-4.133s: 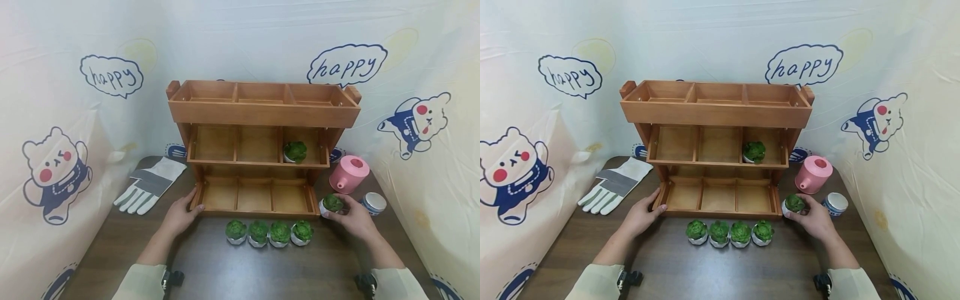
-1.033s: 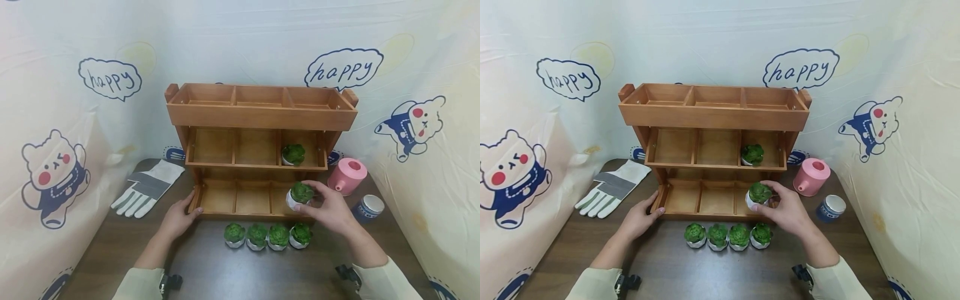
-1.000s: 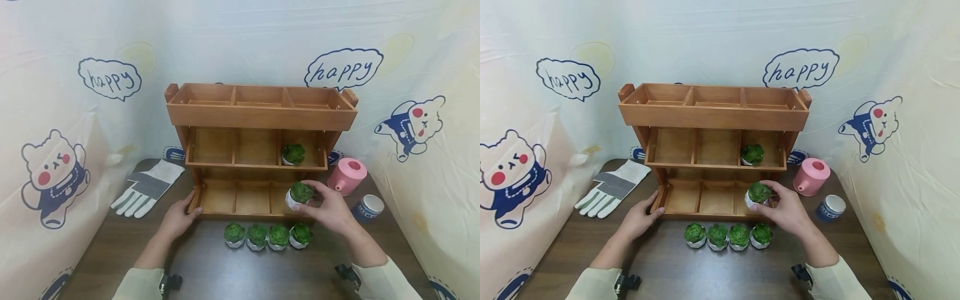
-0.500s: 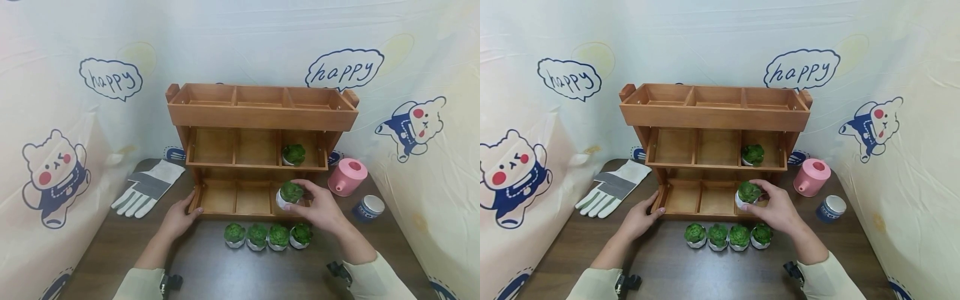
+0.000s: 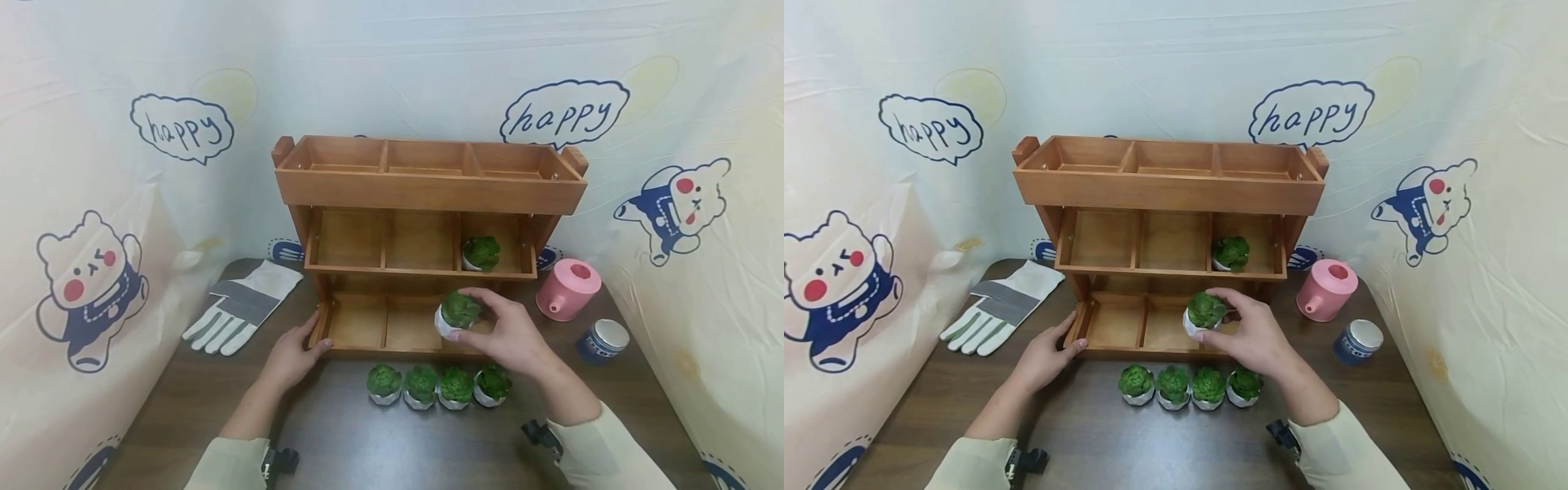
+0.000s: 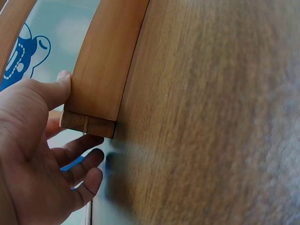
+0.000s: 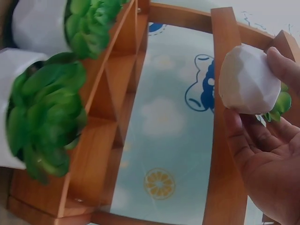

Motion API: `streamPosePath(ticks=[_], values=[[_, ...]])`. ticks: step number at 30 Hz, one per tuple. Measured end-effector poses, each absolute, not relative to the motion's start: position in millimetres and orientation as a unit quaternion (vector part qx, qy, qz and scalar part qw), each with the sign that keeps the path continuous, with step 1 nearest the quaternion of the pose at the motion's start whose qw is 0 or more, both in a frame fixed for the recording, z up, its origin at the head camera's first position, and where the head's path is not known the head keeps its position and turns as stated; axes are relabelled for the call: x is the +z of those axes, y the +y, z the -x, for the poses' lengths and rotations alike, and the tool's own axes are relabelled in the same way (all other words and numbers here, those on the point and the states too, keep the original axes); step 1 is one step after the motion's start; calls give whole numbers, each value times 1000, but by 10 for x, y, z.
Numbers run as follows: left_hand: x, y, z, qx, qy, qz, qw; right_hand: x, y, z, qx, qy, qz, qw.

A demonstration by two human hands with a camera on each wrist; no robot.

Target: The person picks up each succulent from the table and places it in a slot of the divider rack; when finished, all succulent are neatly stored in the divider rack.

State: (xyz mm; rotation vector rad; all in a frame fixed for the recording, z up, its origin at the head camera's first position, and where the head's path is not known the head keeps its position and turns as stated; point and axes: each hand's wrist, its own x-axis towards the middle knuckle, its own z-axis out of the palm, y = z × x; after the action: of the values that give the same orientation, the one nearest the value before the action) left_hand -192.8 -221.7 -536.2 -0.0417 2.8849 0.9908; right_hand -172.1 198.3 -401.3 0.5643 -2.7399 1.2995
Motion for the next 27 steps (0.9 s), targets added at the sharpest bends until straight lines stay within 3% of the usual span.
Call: streamPosePath(ticks=[27], values=[[-5347, -2210, 1945, 324, 945, 18, 52, -3670, 1588, 1945, 405, -873, -260, 79]])
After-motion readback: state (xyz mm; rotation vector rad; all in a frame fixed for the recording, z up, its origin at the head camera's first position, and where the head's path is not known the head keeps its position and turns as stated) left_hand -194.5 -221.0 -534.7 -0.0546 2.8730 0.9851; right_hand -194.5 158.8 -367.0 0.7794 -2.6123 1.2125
